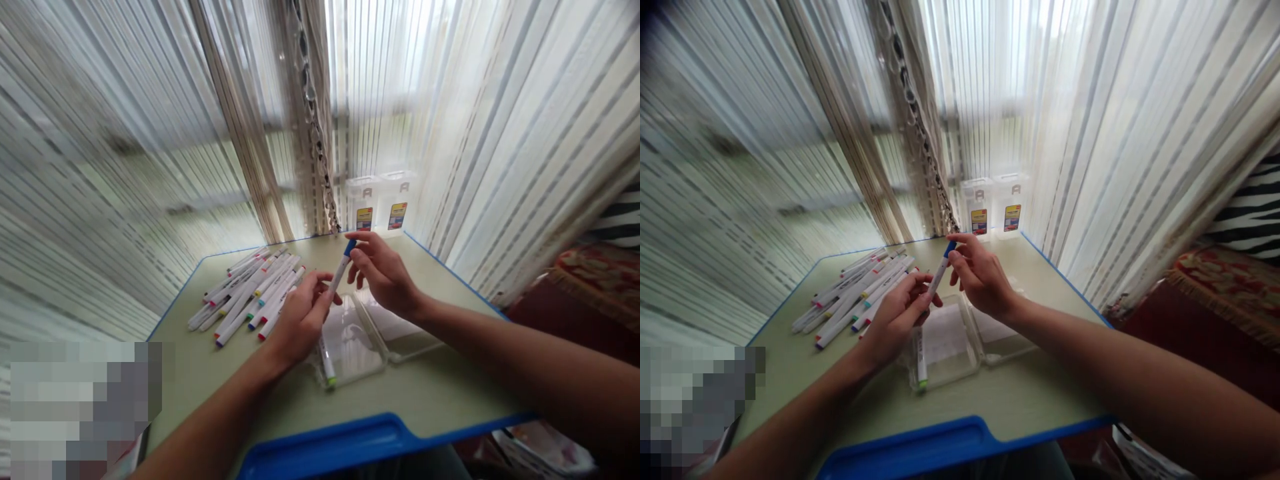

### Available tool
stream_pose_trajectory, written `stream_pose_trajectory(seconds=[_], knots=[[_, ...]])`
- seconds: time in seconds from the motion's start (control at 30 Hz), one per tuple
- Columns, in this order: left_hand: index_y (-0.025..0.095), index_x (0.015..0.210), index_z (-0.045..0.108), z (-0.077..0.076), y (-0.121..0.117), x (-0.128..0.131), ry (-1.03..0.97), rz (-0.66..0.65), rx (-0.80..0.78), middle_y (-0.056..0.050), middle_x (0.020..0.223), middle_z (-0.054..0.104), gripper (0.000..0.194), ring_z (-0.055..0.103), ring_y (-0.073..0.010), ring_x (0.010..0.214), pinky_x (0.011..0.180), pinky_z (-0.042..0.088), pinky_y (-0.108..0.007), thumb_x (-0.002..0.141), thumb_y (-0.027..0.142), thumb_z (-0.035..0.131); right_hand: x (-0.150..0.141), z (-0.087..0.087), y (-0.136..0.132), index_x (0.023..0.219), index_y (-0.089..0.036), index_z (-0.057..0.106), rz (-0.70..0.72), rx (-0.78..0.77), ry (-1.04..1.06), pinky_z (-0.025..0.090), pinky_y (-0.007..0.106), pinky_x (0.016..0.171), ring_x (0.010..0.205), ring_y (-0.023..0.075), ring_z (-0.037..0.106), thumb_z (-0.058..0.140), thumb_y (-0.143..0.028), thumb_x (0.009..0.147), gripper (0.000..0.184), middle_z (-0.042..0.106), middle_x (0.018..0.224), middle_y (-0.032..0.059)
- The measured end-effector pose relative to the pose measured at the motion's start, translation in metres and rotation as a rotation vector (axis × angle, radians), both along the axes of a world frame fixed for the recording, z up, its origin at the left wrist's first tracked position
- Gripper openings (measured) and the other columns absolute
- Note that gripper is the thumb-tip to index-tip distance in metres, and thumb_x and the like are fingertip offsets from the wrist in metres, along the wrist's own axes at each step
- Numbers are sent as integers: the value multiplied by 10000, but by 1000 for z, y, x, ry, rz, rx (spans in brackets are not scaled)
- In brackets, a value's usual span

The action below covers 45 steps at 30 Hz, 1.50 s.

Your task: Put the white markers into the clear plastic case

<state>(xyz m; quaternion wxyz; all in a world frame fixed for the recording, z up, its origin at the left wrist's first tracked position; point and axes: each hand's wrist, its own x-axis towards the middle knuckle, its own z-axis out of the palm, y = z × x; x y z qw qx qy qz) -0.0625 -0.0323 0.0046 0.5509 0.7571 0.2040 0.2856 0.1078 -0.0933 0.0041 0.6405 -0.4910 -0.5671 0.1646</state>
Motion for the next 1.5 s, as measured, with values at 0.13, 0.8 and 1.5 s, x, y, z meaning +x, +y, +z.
stream_pose_trajectory(seconds=[0.13, 0.8, 1.5], knots=[[170, 1154, 571, 2, -3, -2, 6, -49, -31, -67, 863, 663, 322, 489, -123, 608, 554, 375, -242, 840, 242, 568, 0, 1, 0, 1198, -182, 481, -9, 4, 5, 446, 190, 407, 523, 95, 595, 475, -335, 949, 293, 573, 764, -16], [105, 1191, 607, 11, -3, -2, -95, -185, -316, -86, 762, 650, 387, 457, -99, 545, 463, 331, -213, 859, 296, 555, -2, 4, -2, 1119, -190, 476, -23, -1, 45, 451, 206, 426, 502, 100, 593, 450, -406, 956, 272, 672, 838, 32], [116, 1178, 631, 8, -1, -3, -140, -264, -369, -101, 777, 661, 376, 466, -101, 553, 478, 339, -217, 854, 299, 575, -2, 3, -5, 1162, -167, 540, -9, -20, 39, 461, 229, 434, 475, 99, 578, 436, -453, 951, 370, 672, 828, 38]])
